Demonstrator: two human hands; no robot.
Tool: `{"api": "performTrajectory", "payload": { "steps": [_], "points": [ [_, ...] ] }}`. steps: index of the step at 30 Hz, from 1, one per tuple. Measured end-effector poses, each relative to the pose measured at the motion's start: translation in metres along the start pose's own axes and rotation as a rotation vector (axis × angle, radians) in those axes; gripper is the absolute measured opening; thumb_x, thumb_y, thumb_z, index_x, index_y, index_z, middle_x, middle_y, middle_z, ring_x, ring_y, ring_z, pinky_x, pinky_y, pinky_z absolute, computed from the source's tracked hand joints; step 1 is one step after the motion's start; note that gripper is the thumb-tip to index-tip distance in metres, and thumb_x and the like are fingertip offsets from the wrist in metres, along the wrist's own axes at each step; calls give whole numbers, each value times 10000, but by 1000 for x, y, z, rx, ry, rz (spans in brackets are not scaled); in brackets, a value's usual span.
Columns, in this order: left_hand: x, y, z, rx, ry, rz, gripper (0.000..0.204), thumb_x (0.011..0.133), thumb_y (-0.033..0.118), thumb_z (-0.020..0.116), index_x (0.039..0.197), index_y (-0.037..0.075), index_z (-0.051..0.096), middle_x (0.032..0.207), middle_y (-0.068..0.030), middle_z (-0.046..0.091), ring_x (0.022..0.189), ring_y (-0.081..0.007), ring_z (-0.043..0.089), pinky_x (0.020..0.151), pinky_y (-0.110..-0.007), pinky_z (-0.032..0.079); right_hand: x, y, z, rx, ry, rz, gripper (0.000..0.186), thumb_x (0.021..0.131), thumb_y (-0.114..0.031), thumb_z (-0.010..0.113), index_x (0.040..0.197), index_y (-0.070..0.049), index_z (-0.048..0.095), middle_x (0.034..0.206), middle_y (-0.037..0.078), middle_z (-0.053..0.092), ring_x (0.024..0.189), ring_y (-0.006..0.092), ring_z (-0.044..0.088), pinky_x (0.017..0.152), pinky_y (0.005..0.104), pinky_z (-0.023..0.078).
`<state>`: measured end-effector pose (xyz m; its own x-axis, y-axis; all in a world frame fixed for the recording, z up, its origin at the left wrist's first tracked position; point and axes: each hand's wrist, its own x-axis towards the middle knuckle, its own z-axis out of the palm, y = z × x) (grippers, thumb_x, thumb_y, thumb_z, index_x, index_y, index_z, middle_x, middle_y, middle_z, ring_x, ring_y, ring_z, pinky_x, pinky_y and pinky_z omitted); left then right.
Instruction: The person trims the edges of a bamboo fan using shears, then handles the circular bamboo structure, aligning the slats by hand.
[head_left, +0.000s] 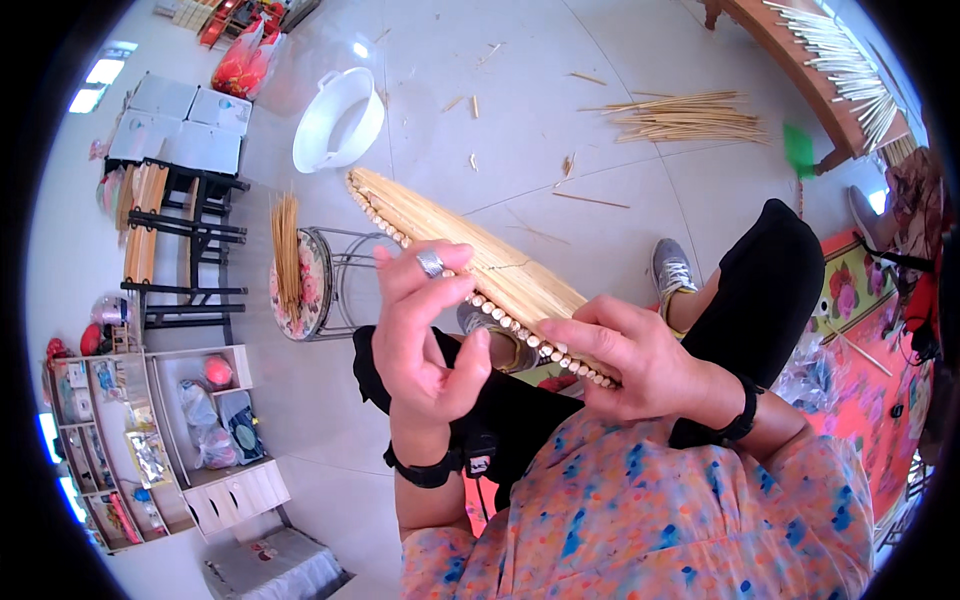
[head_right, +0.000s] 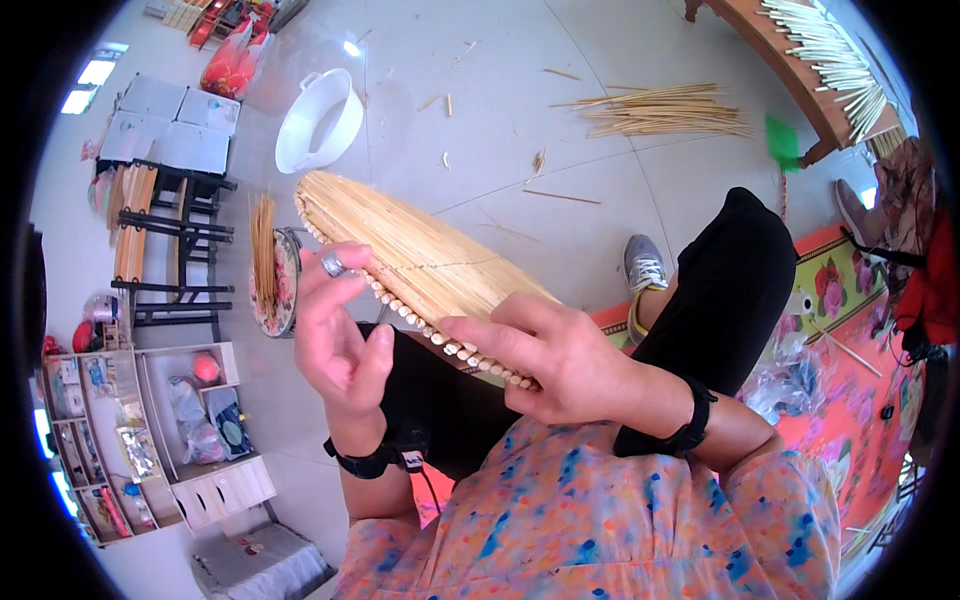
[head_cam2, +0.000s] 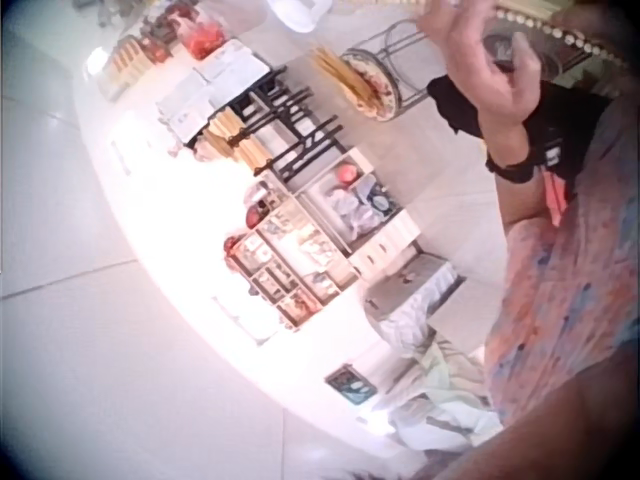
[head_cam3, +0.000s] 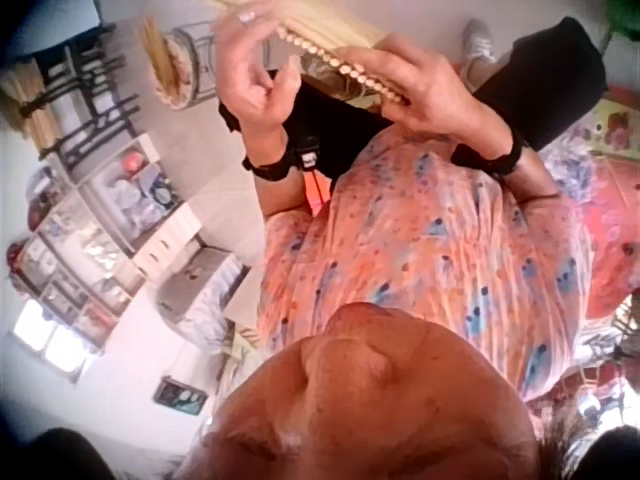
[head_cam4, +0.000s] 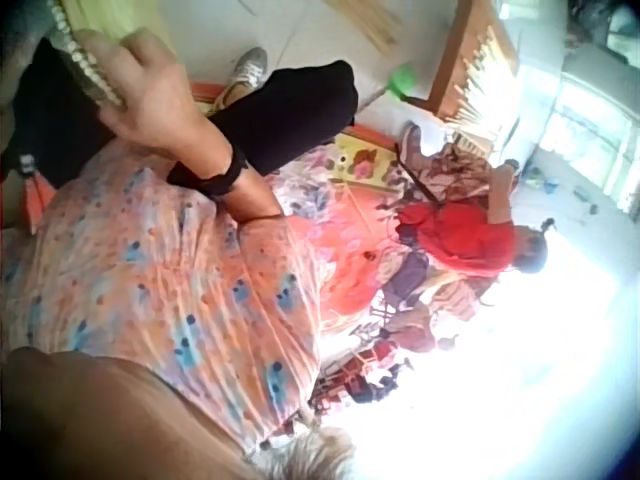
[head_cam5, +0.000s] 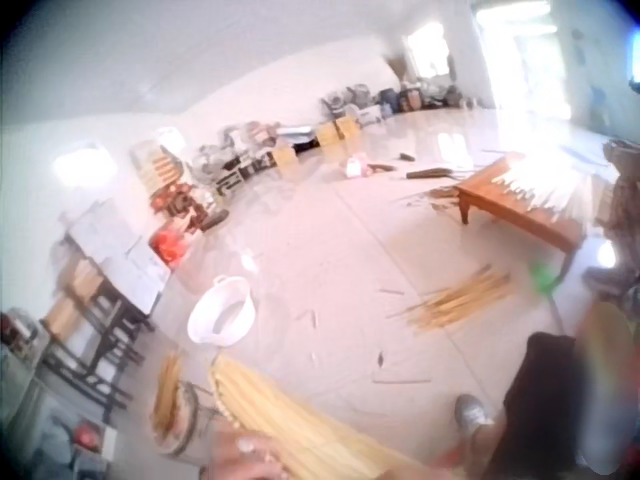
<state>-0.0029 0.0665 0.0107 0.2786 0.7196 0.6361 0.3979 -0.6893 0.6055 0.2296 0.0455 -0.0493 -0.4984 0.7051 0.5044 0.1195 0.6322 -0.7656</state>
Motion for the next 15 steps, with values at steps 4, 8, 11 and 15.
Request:
{"api": "performTrajectory", "payload": {
  "steps": [4, 8, 11, 15],
  "points": [
    [-16, -6, -37, 197, 117, -52, 403, 722, -15, 631, 1122, -5, 595, 1214, -173, 617, 1161, -320, 565, 1145, -503, 257, 7, -1, -3, 53, -27, -17, 799, 622, 31, 663, 1392, -149, 548, 933, 129, 583, 776, 323, 621, 657, 398, 542],
    [-50, -18, -99, 285, 362, -253, 373, 784, -55, 613, 1156, -34, 603, 1213, -143, 629, 1164, -241, 568, 1073, -381, 388, 8, 4, -8, -62, -19, -25, 749, 640, 72, 608, 1373, -75, 546, 998, 177, 601, 805, 330, 629, 674, 390, 534],
    [-91, -33, -139, 336, 529, -506, 314, 821, -22, 640, 1135, -12, 623, 1172, -102, 647, 1103, -180, 594, 1040, -336, 418, 6, 15, -14, -138, -17, -37, 731, 709, 52, 600, 1422, -48, 477, 1099, 212, 607, 895, 342, 627, 778, 396, 533],
    [-217, -76, -180, 512, 519, -944, 219, 870, 74, 661, 1086, 38, 660, 999, -43, 680, 950, -137, 630, 865, -302, 501, 1, 27, -22, -11, 20, 219, 763, 811, 13, 556, 1524, 30, 286, 1351, 188, 539, 1185, 267, 572, 1032, 366, 436]
  ]
}}
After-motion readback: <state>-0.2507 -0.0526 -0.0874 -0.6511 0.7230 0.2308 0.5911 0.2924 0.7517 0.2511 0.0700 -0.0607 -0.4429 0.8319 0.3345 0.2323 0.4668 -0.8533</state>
